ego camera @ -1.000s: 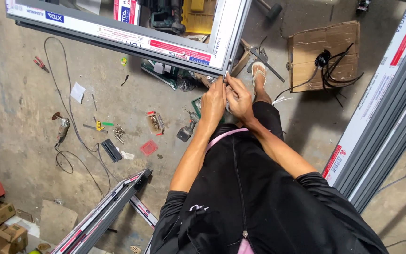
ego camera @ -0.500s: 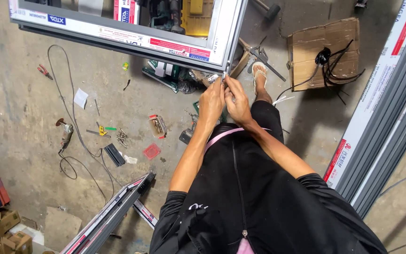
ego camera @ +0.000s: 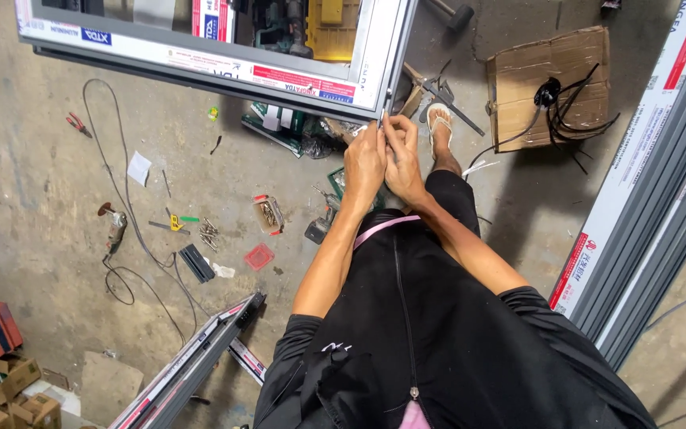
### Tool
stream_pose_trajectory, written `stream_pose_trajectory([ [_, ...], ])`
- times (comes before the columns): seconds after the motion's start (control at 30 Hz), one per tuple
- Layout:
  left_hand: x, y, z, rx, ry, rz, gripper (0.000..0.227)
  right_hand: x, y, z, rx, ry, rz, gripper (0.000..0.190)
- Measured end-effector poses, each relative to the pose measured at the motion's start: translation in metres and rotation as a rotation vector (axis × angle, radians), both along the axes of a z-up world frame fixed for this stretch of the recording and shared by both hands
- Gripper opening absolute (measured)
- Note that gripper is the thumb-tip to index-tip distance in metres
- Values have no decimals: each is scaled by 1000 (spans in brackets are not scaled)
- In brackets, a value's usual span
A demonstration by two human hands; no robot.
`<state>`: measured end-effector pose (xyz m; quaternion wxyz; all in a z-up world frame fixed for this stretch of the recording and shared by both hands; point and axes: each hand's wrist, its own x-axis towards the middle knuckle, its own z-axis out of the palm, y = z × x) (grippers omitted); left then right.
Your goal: The person retrieves a green bin of hardware, sits on the floor, and selects a metal bracket. They attach the bracket to a long metal profile, then fit the profile into a window frame. Finally, they use a yellow measuring tool to check the frame alignment.
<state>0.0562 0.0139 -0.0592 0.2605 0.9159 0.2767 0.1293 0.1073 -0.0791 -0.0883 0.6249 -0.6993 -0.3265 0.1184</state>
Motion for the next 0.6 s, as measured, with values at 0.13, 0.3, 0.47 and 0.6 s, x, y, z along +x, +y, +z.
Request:
stream_pose_trajectory([
  [0.13, -10, 8, -9, -197, -17, -36, 29, 6, 3, -15, 38, 3, 13, 64],
  [0.3, -40, -3, 57, -415, 8, -89, 43, 17, 3, -24, 25, 42, 47, 71],
  [0.47, -117, -29, 62, -586, 57, -36, 47, 29, 9, -20, -28, 115, 34, 84],
  [0.6, -149, -45, 49, -617, 33, 36, 42, 47, 22, 2, -107, 20, -2, 76],
])
